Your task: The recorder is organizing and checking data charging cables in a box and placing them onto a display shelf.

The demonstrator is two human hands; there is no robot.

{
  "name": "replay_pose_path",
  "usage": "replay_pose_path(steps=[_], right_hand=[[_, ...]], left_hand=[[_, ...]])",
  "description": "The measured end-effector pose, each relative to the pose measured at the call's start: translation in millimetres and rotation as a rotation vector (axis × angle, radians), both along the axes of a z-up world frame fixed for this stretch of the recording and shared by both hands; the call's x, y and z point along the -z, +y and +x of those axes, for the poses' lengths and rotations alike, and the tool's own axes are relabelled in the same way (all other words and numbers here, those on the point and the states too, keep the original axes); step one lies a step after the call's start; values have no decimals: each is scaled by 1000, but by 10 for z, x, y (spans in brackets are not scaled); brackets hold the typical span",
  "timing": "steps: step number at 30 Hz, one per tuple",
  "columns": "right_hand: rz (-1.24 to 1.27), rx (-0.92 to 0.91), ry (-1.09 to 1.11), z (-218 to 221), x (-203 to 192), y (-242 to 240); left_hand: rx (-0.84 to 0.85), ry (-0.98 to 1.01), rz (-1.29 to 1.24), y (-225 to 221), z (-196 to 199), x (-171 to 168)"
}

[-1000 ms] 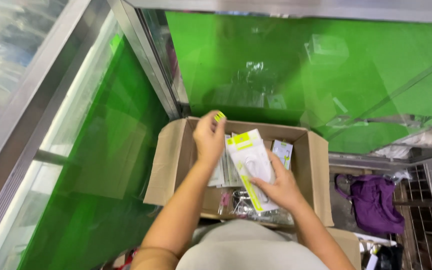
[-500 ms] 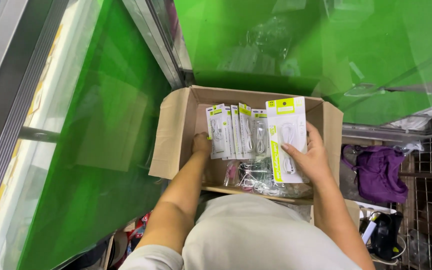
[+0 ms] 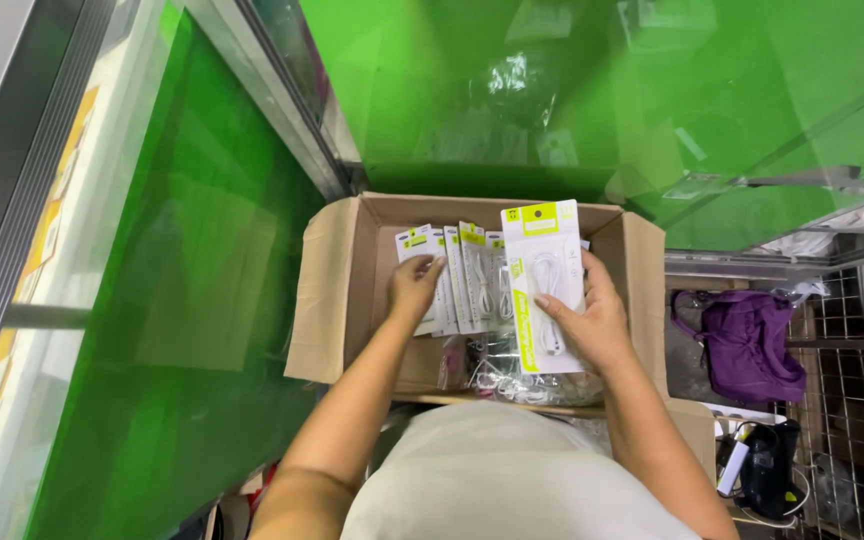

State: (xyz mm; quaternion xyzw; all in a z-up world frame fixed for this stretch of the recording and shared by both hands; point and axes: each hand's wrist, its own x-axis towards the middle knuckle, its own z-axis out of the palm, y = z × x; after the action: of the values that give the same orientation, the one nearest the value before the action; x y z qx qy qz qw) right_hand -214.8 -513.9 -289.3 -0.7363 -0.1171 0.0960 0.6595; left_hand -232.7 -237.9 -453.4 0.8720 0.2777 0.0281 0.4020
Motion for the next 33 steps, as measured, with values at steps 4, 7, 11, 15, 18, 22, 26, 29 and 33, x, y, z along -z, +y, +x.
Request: replay_pose_path(steps=[4, 7, 11, 15, 18, 22, 26, 29, 33], right_hand=[[55, -4, -2, -73, -207, 184], [104, -49, -10, -159, -376, 261], [-23, -116, -157, -283, -692, 190], [-297, -216, -474, -301, -660, 69], [-155, -134, -433, -329, -620, 76], [-164, -57, -398, -336, -504, 81], [-66, 167, -279, -303, -340, 141], [-308, 199, -686, -254, -818, 248], [-309, 122, -748, -160, -751, 194]], left_hand=[[206, -204, -1291, -584, 171, -792], [288, -170, -1617, -789, 201, -1321], [342, -242, -1963, -625, 362, -1626], [434, -251, -1920, -630, 307, -2144], [445, -206, -1923, -733, 227, -2197], [460, -210, -1872, -812, 143, -2260], [557, -295, -1577, -1009, 19, -2101], [558, -458, -1322, -981, 60, -1902], [604, -531, -1164, -964, 5, -2050]])
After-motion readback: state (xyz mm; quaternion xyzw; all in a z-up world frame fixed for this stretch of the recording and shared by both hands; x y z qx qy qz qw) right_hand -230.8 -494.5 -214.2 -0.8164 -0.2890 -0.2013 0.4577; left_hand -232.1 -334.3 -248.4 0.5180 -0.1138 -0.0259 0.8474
